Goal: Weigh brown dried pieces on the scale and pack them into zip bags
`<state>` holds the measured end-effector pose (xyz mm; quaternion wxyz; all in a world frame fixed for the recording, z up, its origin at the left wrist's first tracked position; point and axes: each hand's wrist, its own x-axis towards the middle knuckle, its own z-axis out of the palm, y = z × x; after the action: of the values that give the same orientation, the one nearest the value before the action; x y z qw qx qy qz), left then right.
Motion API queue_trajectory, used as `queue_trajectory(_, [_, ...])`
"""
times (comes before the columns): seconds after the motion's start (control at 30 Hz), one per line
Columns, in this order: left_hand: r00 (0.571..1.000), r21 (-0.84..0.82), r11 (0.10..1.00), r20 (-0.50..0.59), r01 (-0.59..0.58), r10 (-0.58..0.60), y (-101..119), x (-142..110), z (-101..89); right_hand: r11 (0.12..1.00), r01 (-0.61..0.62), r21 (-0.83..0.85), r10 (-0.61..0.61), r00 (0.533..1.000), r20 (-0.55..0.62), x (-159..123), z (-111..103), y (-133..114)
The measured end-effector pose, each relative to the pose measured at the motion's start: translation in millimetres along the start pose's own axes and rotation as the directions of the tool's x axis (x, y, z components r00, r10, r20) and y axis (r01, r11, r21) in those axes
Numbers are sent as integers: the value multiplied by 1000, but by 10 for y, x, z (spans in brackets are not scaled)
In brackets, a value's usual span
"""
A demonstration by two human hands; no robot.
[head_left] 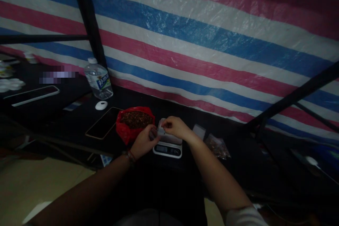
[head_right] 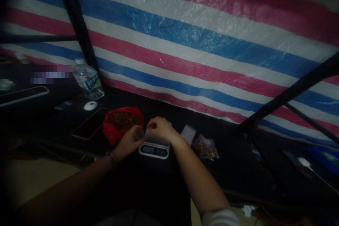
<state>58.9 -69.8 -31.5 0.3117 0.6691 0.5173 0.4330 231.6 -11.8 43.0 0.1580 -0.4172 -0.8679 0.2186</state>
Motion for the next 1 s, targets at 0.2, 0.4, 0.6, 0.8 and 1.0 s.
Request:
queue_trajectory(0.2, [995, 62, 995, 66, -83, 79, 98, 37, 42, 993, 60, 99, -50, 994, -102, -177, 138, -302])
queue_trajectory(0.4, [978, -9, 982, 81, -190, 190, 205, 186, 134, 989, 27, 148, 5, 978, -210, -238, 171, -290])
queue_trajectory(0.6, [969, 5, 969, 5, -248, 248, 161, 498, 226, 983, 114, 147, -49, 920, -389, -219, 127, -120])
queue_trajectory(0.8, [979, -6, 979, -19, -204, 204, 98, 729, 278, 998, 39, 55, -9, 885, -466, -80, 231, 96])
queue_trajectory(1.0, [977, -324, 924, -8, -205, 214, -58, 871, 285, 985, 84, 151, 28, 785, -619, 140, 60, 281])
